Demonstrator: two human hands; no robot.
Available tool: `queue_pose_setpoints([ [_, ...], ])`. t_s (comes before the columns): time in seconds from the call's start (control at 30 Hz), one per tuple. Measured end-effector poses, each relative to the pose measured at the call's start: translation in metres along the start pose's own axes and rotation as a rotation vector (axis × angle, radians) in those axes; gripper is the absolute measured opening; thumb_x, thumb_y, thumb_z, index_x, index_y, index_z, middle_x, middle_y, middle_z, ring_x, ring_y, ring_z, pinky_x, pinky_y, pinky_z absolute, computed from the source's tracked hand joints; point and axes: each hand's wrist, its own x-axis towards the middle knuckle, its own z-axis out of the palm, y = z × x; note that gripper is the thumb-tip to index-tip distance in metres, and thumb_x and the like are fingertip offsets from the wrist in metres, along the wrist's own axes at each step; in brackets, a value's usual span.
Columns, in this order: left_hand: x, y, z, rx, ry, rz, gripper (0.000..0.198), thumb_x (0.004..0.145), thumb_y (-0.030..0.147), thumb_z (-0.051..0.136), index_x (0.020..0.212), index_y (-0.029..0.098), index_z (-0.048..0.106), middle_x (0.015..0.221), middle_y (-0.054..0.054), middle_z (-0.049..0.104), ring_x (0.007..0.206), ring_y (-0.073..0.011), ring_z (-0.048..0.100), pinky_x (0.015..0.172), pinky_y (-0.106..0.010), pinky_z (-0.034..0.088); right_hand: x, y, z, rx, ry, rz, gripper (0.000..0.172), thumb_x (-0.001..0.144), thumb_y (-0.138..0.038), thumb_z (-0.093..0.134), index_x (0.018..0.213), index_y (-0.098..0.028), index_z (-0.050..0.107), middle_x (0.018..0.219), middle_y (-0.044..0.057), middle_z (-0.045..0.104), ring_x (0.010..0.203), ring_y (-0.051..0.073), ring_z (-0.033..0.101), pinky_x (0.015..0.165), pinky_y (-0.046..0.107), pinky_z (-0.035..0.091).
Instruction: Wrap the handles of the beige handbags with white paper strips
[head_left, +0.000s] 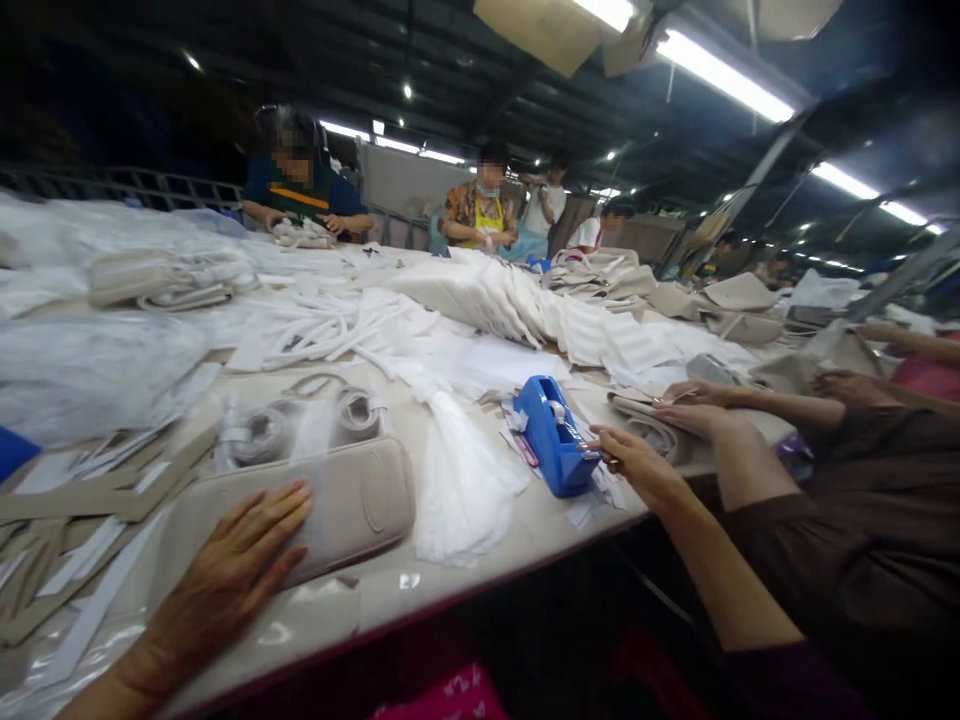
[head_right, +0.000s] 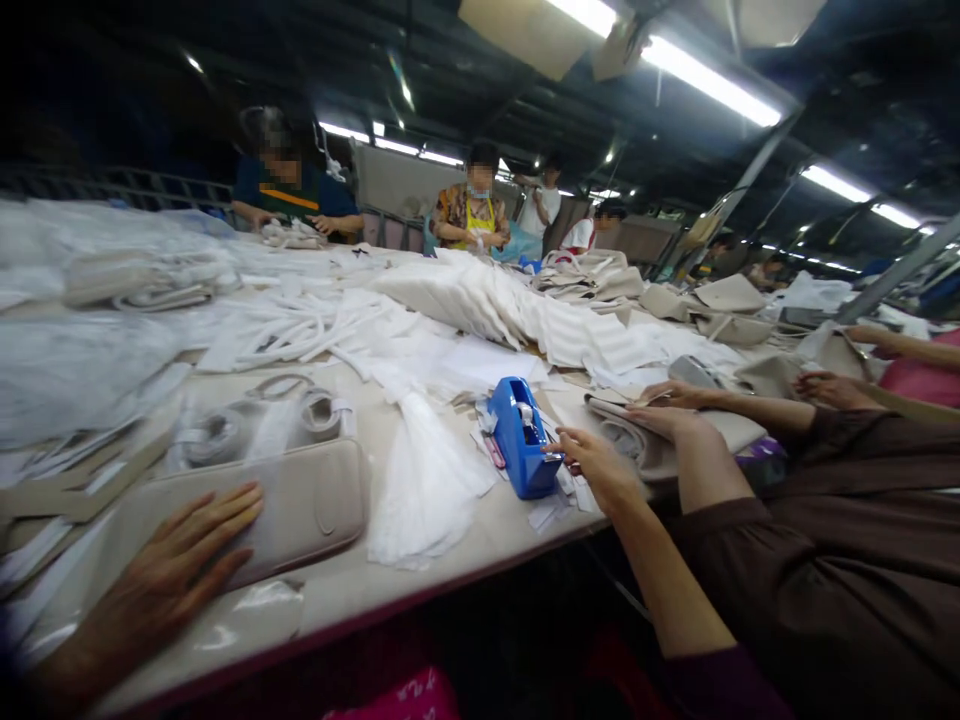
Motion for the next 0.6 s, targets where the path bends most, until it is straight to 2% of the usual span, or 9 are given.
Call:
queue_pose_setpoints([
  [0.1,0.002,0.002,-0.005,0.040,-0.026,0.001,0.054,0.087,0.032,0.052,0.138,0.020,0.040,0.141,-0.009,0.047,0.130,-0.0252,0.043,0.111,-0.045,0.030,0.007,-0.003,0.019,0.014,0.029,0.028,0.061,0.063,-0.042,0.073,0.113,-0.010,0.060,0.073,0.006,0.070,0.060,0.013,0.054,0.051,0.023,0.032],
  [0.17,0.003,0.004,-0.008,0.059,-0.025,0.008,0.053,0.087,0.030,0.051,0.137,0.019,0.040,0.140,-0.009,0.048,0.130,-0.0254,0.043,0.110,-0.045,0.032,0.011,-0.009,0.027,0.035,0.063,0.061,0.056,0.058,-0.034,0.075,0.105,-0.008,0.063,0.064,0.004,0.066,0.058,0.014,0.055,0.053,0.024,0.034],
  [0.3,0.006,0.006,-0.011,0.093,-0.020,0.038,0.052,0.087,0.028,0.052,0.136,0.017,0.041,0.140,-0.011,0.047,0.130,-0.0259,0.043,0.109,-0.044,0.033,0.012,-0.021,0.029,0.071,0.093,0.065,0.042,0.053,-0.025,0.073,0.092,-0.010,0.064,0.058,0.001,0.061,0.053,0.013,0.052,0.052,0.025,0.035],
  [0.47,0.005,0.003,-0.009,0.074,-0.007,0.036,0.051,0.087,0.029,0.051,0.136,0.019,0.042,0.140,-0.009,0.048,0.128,-0.0265,0.045,0.109,-0.045,0.034,-0.017,-0.018,0.017,0.236,0.160,-0.019,0.042,0.055,-0.032,0.075,0.090,-0.015,0.061,0.060,-0.001,0.057,0.049,0.009,0.044,0.046,0.023,0.029],
  [0.6,0.002,0.001,-0.006,0.049,0.009,0.024,0.052,0.085,0.032,0.052,0.135,0.021,0.044,0.139,-0.009,0.049,0.126,-0.0270,0.048,0.110,-0.045,0.033,-0.049,0.008,0.020,0.356,0.176,0.036,0.039,0.054,-0.033,0.078,0.085,-0.017,0.062,0.060,-0.001,0.053,0.049,0.009,0.041,0.044,0.023,0.029],
])
